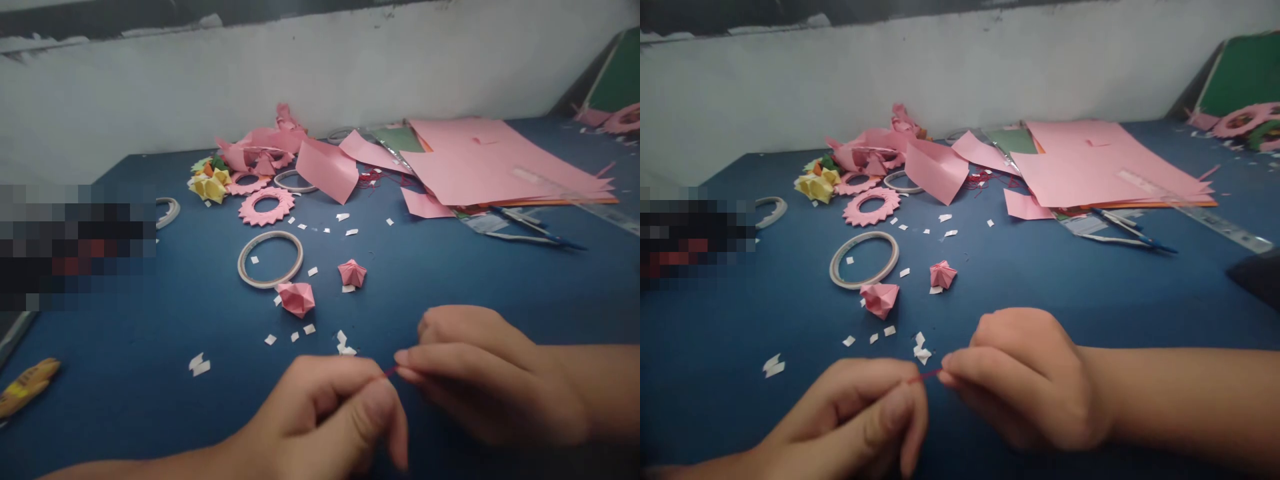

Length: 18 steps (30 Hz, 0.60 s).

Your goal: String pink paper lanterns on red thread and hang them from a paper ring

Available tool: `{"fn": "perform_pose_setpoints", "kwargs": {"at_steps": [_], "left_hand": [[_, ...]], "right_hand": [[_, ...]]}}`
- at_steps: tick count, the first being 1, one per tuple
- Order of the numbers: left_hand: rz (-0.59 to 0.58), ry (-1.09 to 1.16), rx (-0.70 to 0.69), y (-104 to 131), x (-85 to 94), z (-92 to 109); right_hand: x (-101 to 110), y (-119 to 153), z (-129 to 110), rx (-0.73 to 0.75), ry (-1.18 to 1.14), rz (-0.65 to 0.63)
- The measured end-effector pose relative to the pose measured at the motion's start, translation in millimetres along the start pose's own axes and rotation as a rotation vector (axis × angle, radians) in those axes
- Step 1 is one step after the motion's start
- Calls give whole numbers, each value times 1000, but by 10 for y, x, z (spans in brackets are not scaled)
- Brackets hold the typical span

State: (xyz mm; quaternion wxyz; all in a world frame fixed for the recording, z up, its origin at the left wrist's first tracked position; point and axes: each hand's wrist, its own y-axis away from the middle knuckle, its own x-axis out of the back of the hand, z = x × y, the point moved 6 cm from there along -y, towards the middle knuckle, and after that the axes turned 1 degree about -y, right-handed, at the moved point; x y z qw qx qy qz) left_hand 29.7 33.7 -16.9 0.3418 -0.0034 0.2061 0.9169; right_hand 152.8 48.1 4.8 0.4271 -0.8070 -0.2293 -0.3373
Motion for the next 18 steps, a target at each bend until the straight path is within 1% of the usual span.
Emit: {"fn": "perform_pose_setpoints", "kwargs": {"at_steps": [2, 4, 6, 8, 10, 12, 14, 16, 17, 18], "left_hand": [[51, 173, -29, -15, 72, 51], [96, 241, -96, -41, 147, 99], [147, 222, -131, -64, 207, 120], [220, 161, -143, -77, 259, 129], [310, 9, -159, -75, 302, 151], [355, -231, -239, -63, 302, 215], [336, -464, -423, -31, 242, 313], [281, -618, -589, 11, 163, 367], [265, -668, -628, 23, 142, 371], [254, -708, -634, 26, 132, 361]], "right_hand": [[12, -28, -4, 15, -9, 14], [34, -47, -14, 37, -5, 52], [47, -49, -17, 45, 17, 86], [38, -38, -17, 52, 39, 91], [10, -18, -26, 73, 32, 63], [-2, 0, -31, 92, 16, 47], [2, 10, -37, 113, -3, 29], [16, 10, -55, 157, -10, 2], [25, 7, -64, 178, -9, -13], [35, 1, -69, 192, -6, -26]]}}
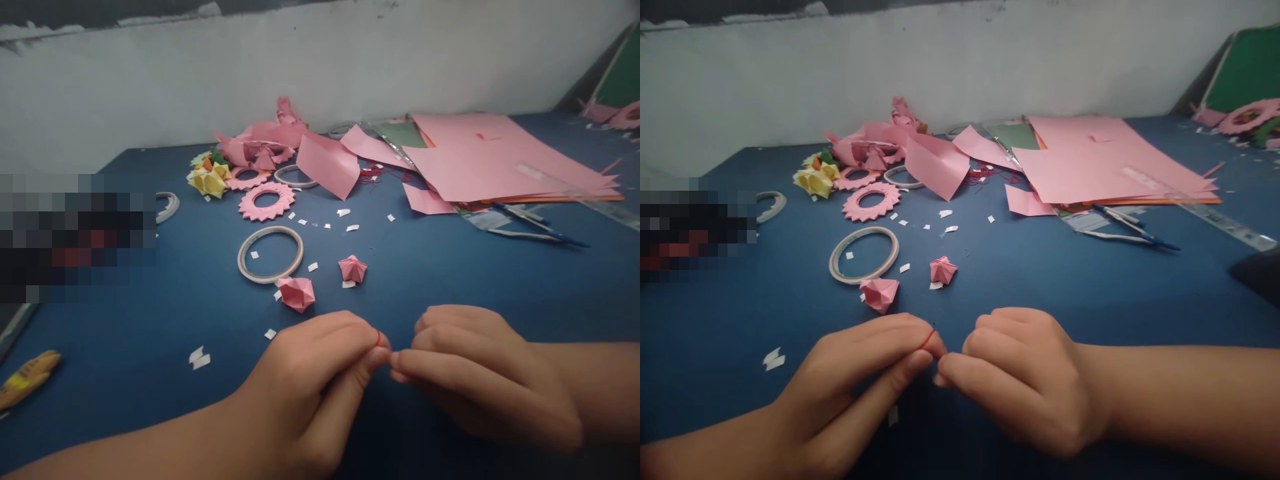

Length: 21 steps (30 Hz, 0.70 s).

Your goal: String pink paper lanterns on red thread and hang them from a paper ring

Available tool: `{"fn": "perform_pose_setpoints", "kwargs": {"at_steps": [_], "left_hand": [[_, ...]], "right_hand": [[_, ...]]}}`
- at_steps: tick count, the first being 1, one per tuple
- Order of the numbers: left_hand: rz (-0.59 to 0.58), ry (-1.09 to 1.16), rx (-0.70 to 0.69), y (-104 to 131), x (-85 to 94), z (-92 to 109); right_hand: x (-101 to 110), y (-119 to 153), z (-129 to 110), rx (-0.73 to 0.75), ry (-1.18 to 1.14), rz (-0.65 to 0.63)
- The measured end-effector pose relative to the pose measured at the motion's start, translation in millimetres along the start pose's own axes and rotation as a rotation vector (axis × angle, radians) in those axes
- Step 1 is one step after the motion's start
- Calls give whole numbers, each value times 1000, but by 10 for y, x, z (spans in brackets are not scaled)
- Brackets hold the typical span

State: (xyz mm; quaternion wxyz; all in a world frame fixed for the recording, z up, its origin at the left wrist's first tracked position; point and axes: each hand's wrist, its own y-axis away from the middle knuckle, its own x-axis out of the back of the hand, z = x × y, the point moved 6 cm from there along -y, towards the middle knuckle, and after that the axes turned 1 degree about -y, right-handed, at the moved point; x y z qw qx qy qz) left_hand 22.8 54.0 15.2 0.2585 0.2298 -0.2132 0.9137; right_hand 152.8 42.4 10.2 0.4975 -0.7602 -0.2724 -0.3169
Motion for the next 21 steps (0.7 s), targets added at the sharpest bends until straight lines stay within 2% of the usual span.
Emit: {"fn": "perform_pose_setpoints", "kwargs": {"at_steps": [4, 7, 13, 18, 21], "left_hand": [[-82, -37, -6, 4, -40, -7], [-110, 73, -1, -28, -42, 14], [-154, 383, 302, -60, -76, -99], [-162, 336, 458, -19, -82, -192], [-226, 285, 431, -29, -95, -163]], "right_hand": [[50, -41, 9, -12, -12, 19], [66, -62, 30, -92, -64, 76], [89, -62, 55, -242, -92, 154], [126, -94, 75, -260, -84, 172], [119, -100, 90, -287, -82, 178]]}}
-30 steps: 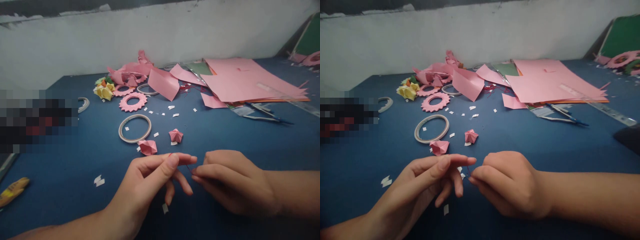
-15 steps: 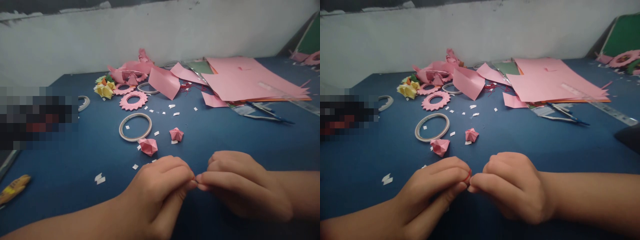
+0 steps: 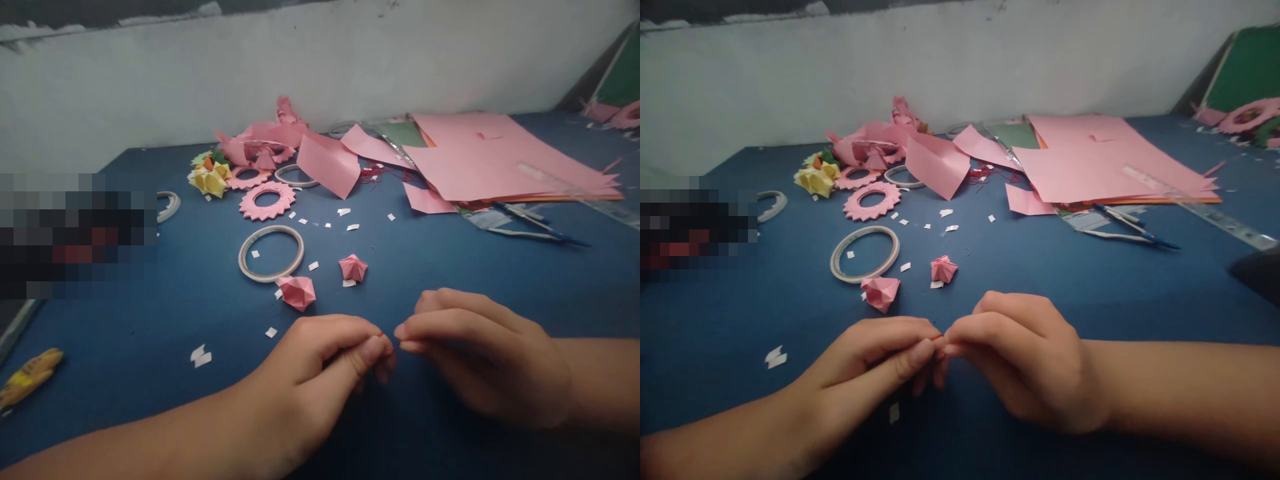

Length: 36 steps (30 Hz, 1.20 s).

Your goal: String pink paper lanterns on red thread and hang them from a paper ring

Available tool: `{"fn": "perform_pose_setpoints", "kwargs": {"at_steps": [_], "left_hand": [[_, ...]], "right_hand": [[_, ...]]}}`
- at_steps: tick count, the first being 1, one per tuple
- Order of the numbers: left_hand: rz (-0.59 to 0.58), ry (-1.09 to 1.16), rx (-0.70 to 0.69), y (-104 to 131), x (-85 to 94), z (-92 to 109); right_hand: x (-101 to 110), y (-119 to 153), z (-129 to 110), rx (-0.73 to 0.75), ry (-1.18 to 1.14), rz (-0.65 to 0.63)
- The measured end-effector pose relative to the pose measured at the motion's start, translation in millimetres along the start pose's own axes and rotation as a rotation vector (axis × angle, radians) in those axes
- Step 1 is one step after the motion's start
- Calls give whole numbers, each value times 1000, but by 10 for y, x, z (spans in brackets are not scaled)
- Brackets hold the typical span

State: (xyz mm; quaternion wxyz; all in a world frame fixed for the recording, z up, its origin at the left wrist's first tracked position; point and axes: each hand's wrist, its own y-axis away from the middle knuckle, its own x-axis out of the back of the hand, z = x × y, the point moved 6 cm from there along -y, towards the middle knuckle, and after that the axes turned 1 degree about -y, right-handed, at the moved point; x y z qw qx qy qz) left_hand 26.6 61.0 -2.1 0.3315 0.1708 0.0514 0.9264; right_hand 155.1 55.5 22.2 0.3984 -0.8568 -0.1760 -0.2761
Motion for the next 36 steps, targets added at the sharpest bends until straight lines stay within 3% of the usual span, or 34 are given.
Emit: {"fn": "perform_pose_setpoints", "kwargs": {"at_steps": [5, 10, 15, 25, 30, 36], "left_hand": [[-33, -106, -126, 9, -24, 83], [-76, 35, -143, 14, -47, 37], [-106, 121, -115, -8, -51, 23], [-148, 222, -69, -1, -53, -23], [-142, 288, -19, -18, -57, -66], [-109, 267, 21, 4, -48, -88]], "right_hand": [[-15, 15, 12, -37, 46, 15], [-53, 12, 63, -94, -136, -50], [-76, 42, 64, -89, -213, -101], [-103, 114, -15, 41, -126, -142], [-153, 74, 38, 0, -198, -179], [-159, 117, 49, 15, -80, -178]]}}
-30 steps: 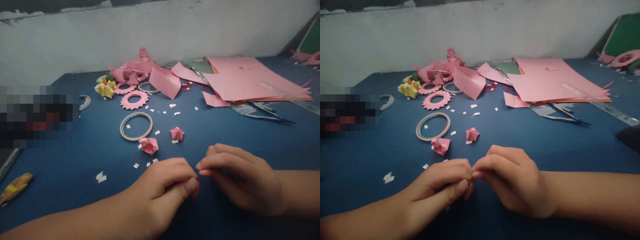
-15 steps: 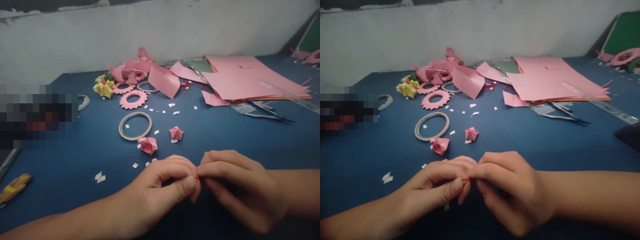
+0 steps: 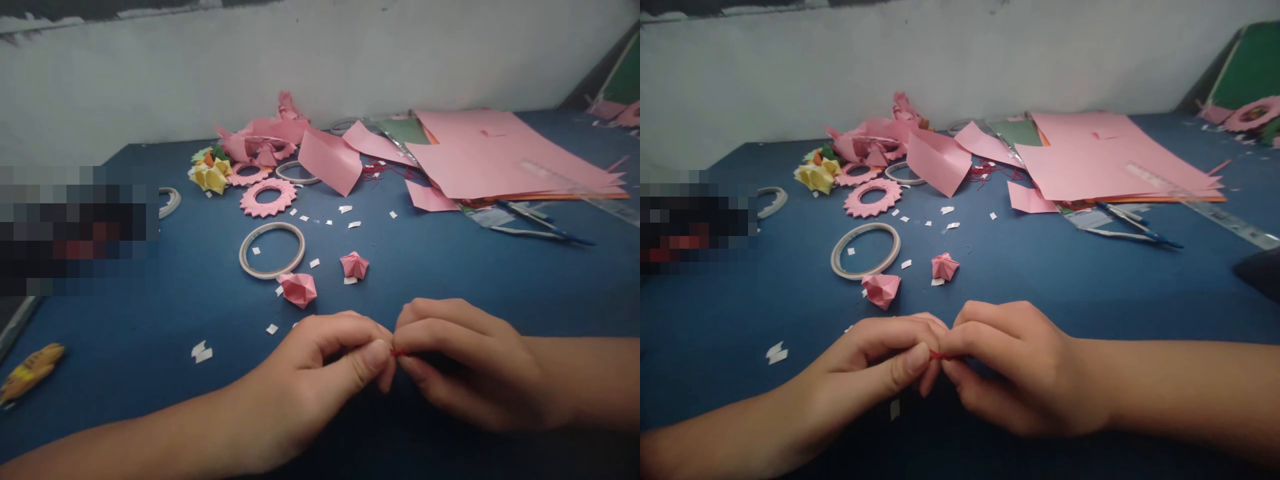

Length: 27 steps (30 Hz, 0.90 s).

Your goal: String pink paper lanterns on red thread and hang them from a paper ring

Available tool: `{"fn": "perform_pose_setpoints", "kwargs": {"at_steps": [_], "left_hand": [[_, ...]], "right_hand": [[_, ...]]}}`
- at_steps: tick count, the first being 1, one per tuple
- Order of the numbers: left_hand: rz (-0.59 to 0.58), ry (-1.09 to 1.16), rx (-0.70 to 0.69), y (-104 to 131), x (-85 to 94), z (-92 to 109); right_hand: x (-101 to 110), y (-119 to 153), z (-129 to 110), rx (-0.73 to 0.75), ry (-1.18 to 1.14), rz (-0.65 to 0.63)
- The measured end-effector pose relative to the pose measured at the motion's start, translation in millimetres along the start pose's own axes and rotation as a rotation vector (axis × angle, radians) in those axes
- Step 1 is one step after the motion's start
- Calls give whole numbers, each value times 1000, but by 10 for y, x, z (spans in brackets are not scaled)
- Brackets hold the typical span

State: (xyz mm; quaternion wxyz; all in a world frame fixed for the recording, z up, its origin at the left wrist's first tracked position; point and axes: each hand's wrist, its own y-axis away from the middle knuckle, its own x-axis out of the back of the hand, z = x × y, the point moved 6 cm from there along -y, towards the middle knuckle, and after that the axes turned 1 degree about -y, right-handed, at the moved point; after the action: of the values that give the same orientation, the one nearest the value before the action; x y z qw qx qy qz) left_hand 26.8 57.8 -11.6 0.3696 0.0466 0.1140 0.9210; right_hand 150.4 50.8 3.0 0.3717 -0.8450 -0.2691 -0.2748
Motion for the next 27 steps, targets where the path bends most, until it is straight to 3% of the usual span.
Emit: {"fn": "perform_pose_setpoints", "kwargs": {"at_steps": [7, 12, 16, 21, 24, 27], "left_hand": [[53, 67, 112, 29, -21, -68], [157, 97, 151, 51, -9, -92], [336, -111, -16, 76, 68, 43], [478, -359, -254, 140, 115, 218], [566, -425, -292, 174, 185, 262], [577, -410, -287, 170, 233, 281]], "right_hand": [[90, -54, -23, -54, 67, 123], [119, -110, -21, -74, 51, 112], [133, -97, -7, -86, 82, 135], [137, -74, 17, -96, 74, 128], [136, -55, 47, -141, 51, 136], [143, -37, 66, -178, 14, 177]]}}
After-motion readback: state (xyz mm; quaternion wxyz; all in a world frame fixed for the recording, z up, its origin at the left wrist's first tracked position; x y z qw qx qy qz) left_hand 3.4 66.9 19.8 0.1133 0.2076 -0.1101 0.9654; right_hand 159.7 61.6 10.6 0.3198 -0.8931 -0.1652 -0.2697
